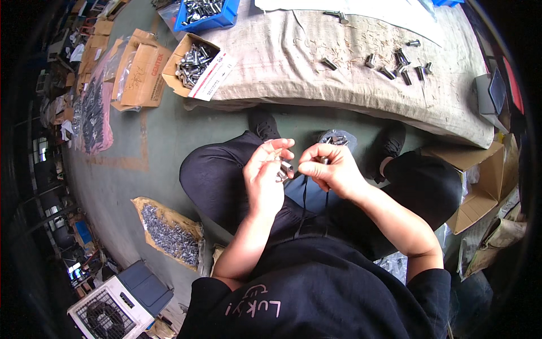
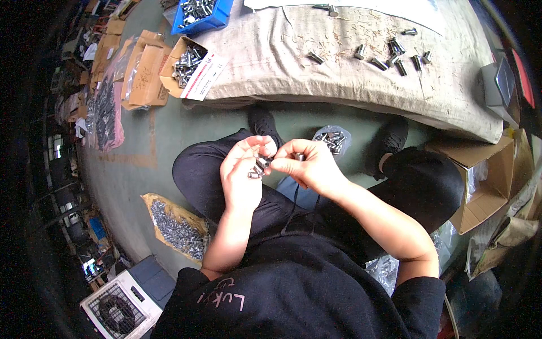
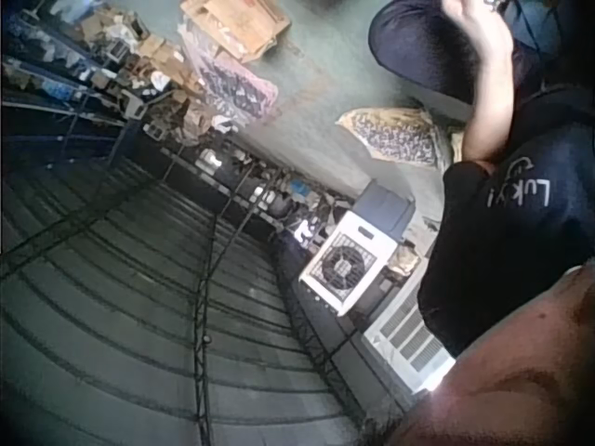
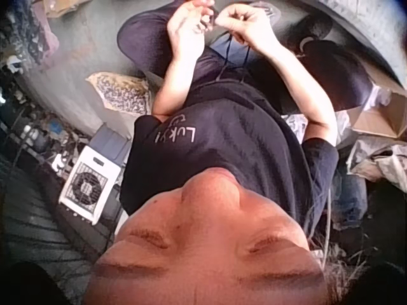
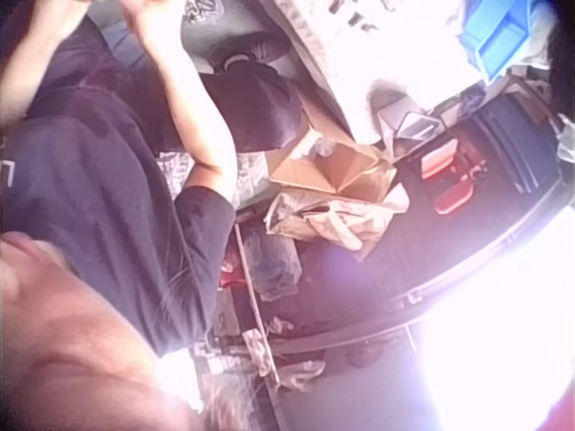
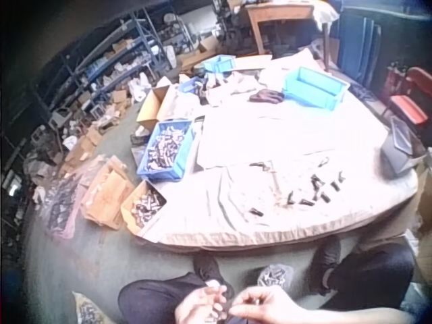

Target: The person assembles metal fittings by hand, repeatedly picking up cylindrical sleeves and pins and inserting the pins into the sleeves.

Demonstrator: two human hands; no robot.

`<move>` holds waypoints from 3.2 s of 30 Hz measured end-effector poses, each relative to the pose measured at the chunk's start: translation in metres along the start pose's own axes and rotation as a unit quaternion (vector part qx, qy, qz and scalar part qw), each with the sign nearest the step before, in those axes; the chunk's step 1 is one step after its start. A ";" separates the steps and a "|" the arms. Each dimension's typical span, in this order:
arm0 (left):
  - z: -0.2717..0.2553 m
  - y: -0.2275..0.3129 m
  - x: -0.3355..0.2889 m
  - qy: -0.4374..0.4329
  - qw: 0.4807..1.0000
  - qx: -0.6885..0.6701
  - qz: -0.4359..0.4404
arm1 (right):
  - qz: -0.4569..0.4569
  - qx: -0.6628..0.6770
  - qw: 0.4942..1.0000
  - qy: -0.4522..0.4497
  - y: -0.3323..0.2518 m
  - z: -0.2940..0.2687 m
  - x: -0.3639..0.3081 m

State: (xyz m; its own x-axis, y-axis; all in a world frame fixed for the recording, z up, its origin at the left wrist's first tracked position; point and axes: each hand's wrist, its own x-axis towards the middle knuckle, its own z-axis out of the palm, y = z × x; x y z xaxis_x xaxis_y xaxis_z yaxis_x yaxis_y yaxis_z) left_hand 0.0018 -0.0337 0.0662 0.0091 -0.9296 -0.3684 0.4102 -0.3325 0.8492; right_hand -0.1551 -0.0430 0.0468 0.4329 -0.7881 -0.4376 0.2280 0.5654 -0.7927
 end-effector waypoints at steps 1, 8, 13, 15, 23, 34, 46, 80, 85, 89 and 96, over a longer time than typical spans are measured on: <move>0.002 -0.002 -0.001 0.002 0.998 0.046 0.035 | 0.019 -0.030 0.999 0.011 0.000 0.001 -0.002; 0.005 -0.005 -0.001 -0.005 0.997 0.061 0.039 | -0.082 -0.114 0.988 0.060 0.002 0.005 -0.004; -0.003 0.005 0.005 0.025 0.999 0.030 -0.028 | -0.051 0.080 0.994 0.057 0.003 -0.005 0.000; -0.003 0.005 0.005 0.011 0.999 0.028 -0.044 | -0.062 0.097 0.991 0.064 0.005 -0.006 0.001; 0.002 0.003 0.005 0.004 0.994 0.109 -0.021 | -0.102 0.046 0.990 0.088 0.004 -0.005 0.000; 0.001 0.002 0.013 -0.064 0.964 0.254 0.042 | -0.046 0.214 0.974 0.051 0.001 -0.017 0.007; -0.003 -0.008 0.050 -0.031 0.967 -0.191 -0.164 | 0.092 0.175 0.980 0.032 -0.012 -0.026 0.018; 0.027 -0.010 0.027 -0.046 0.968 0.240 0.052 | 0.018 0.313 0.949 0.032 -0.002 -0.025 0.018; 0.026 -0.002 0.027 -0.072 0.937 0.319 0.124 | 0.013 0.332 0.943 0.032 -0.007 -0.030 0.010; 0.030 0.001 0.021 -0.093 0.914 0.365 0.152 | 0.009 0.335 0.942 0.020 -0.004 -0.030 0.003; 0.032 -0.003 0.005 -0.051 0.948 0.280 0.142 | -0.027 0.275 0.961 0.032 0.000 -0.029 -0.004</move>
State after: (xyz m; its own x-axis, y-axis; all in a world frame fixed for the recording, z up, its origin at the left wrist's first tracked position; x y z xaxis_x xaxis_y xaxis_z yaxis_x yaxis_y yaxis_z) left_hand -0.0285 -0.0427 0.0734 -0.0533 -0.9953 -0.0803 -0.1441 -0.0719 0.9870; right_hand -0.1815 -0.0469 0.0359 0.3581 -0.8228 -0.4414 0.6821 0.5533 -0.4781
